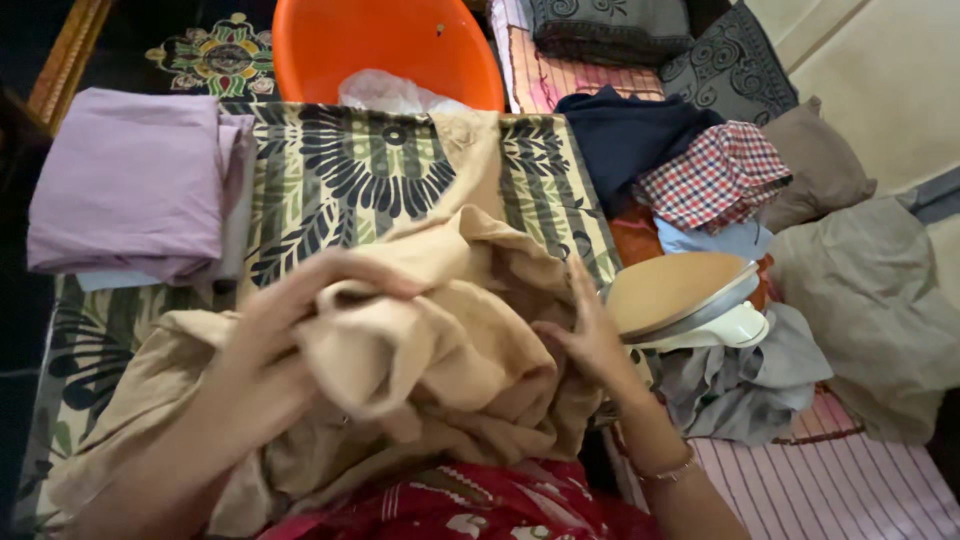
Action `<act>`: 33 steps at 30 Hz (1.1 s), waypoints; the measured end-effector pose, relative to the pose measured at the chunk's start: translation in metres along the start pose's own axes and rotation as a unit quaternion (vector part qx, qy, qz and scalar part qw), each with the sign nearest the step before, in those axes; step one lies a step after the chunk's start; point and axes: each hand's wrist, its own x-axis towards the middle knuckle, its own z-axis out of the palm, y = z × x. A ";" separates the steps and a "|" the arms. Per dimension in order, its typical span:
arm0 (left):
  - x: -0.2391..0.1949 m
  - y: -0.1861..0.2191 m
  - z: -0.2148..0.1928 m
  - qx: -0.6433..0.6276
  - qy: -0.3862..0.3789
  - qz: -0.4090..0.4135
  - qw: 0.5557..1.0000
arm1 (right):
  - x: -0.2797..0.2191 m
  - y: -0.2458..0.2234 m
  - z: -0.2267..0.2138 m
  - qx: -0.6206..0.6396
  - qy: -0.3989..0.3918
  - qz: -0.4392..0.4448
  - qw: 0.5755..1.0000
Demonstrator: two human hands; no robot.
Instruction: The person irons a tan shirt using an electric iron, smoothing the fabric on a flat surface and ironing the collar, then fastens the buttons on the front of the shirt.
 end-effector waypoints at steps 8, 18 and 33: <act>0.034 0.056 -0.061 0.258 -0.177 -0.045 0.949 | 0.030 -0.007 0.043 0.283 -0.124 0.166 0.937; 0.176 -0.052 -0.147 0.527 0.070 0.171 0.830 | 0.006 -0.037 -0.026 0.090 0.296 -0.015 0.951; 0.186 -0.324 -0.150 0.590 0.094 -0.021 0.801 | 0.125 0.024 0.043 -0.149 0.229 -0.022 0.962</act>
